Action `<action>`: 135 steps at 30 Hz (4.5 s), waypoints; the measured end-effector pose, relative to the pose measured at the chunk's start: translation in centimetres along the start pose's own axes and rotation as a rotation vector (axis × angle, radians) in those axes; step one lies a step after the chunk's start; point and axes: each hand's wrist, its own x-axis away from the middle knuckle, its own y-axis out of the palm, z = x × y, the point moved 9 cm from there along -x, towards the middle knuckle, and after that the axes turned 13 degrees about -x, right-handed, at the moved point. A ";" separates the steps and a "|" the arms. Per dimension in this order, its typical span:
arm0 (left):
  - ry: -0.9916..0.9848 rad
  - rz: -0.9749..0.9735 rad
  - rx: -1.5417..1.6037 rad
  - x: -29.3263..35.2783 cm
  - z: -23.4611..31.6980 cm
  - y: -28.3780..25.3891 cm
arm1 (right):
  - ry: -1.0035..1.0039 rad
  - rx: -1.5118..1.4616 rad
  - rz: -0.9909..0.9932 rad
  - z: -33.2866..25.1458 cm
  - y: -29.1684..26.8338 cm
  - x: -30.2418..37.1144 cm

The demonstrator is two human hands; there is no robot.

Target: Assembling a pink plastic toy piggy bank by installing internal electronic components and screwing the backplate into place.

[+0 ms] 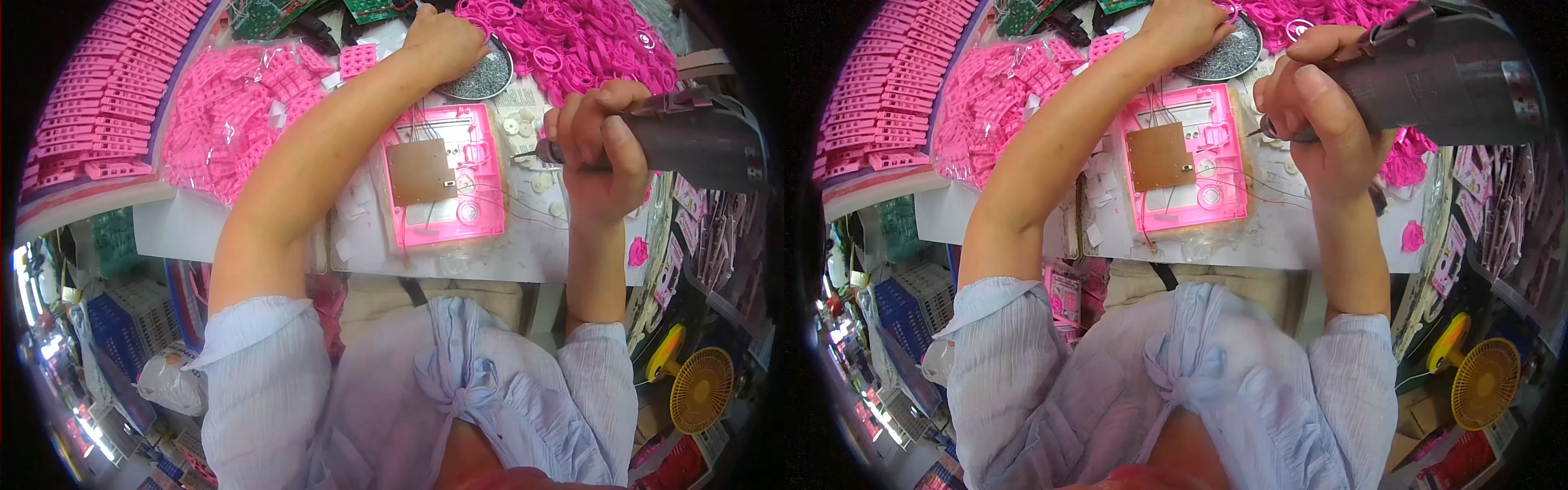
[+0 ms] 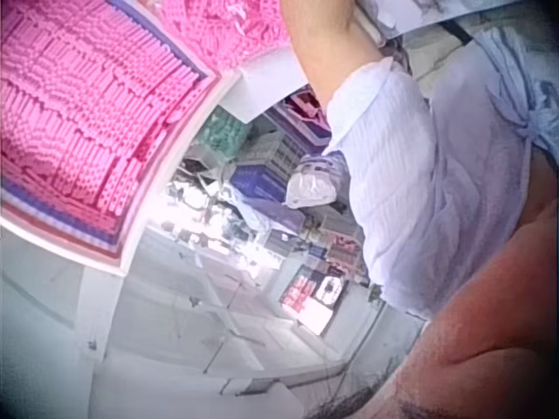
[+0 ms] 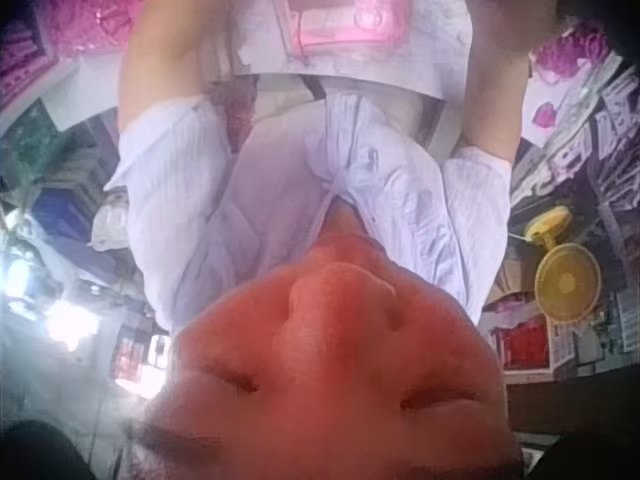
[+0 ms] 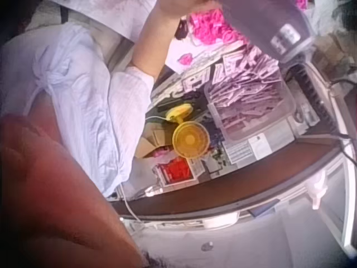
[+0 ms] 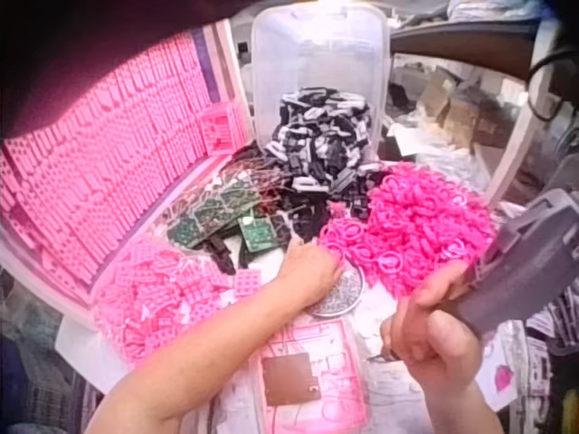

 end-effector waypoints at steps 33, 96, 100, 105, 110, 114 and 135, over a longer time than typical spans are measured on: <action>-0.212 0.207 0.497 23.9 2.7 -7.4 | 0.166 0.121 -0.123 10.8 3.4 1.3; -0.366 0.482 0.626 27.2 -2.6 -9.9 | 0.221 -0.076 -0.120 8.6 7.0 4.1; -0.304 0.349 0.630 27.7 -1.6 -9.2 | 0.260 0.065 -0.136 9.7 7.4 4.4; -0.350 0.369 0.571 27.3 -0.5 -9.6 | 0.265 0.312 -0.246 10.6 7.2 5.7; -0.293 0.395 0.522 26.9 1.4 -9.3 | 0.333 0.031 -0.067 10.0 7.3 4.1; -0.299 0.460 0.553 26.7 1.7 -9.4 | 0.276 -0.166 -0.210 7.9 10.3 2.0; -0.307 0.325 0.503 27.9 1.8 -9.8 | 0.260 -0.109 -0.221 14.3 7.6 1.2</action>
